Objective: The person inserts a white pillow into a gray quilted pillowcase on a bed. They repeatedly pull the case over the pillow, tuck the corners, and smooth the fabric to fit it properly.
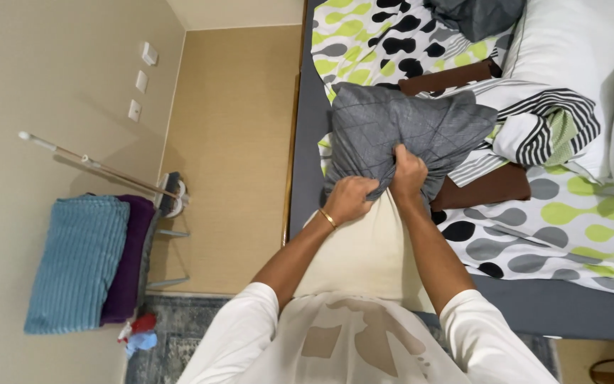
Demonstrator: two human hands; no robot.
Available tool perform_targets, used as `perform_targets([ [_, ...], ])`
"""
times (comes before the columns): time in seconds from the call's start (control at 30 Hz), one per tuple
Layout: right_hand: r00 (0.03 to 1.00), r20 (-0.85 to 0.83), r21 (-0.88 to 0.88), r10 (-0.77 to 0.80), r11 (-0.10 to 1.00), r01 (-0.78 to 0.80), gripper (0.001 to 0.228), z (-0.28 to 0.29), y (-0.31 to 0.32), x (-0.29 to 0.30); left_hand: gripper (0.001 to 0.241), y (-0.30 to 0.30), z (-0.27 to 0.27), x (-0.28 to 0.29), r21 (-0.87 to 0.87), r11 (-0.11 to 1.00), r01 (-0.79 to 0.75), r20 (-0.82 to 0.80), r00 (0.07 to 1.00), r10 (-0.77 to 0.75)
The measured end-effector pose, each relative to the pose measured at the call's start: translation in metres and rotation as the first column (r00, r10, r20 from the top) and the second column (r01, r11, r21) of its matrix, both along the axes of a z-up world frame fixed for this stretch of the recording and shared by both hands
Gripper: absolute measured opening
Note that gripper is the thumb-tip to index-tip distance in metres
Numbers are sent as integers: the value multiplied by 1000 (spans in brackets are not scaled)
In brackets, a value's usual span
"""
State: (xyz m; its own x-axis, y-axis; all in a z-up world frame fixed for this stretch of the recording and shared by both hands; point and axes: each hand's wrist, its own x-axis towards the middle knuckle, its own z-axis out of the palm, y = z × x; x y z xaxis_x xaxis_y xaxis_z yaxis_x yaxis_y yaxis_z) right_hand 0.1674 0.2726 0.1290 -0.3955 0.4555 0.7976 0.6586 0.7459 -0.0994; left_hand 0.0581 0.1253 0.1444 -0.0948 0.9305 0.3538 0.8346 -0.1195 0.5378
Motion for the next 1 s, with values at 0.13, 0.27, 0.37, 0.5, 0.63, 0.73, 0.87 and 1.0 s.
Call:
perform_targets([
  [0.13,997,-28,-101,77,992,-79,7,4,-26,13,46,-2,-24,-23,-231,959,-163,-109,984,141],
  [0.27,944,5,-255,330,913,-318,43,-23,-47,40,44,4,-29,-64,-227,896,-381,-138,924,358],
  [0.37,900,31,-379,436,838,-393,40,-31,-67,54,42,8,-44,-68,-216,892,-397,-146,916,373],
  [0.5,819,119,-684,561,644,-342,22,-35,-83,58,42,-14,-64,-45,-330,893,-307,-82,951,297],
  [0.63,634,-57,-845,771,301,-443,41,9,-77,58,47,-52,-67,-40,-392,889,-237,24,963,268],
  [0.73,603,-408,-789,686,67,-610,36,15,-57,40,52,-62,-56,-46,-418,843,-338,62,915,398],
  [0.87,844,-75,-681,531,591,-432,32,-7,-1,-1,54,-55,-98,-40,-352,897,-268,145,931,335],
  [1.0,757,464,-567,460,811,-145,61,-52,40,-32,48,-79,-78,2,-84,990,-115,415,899,140],
])
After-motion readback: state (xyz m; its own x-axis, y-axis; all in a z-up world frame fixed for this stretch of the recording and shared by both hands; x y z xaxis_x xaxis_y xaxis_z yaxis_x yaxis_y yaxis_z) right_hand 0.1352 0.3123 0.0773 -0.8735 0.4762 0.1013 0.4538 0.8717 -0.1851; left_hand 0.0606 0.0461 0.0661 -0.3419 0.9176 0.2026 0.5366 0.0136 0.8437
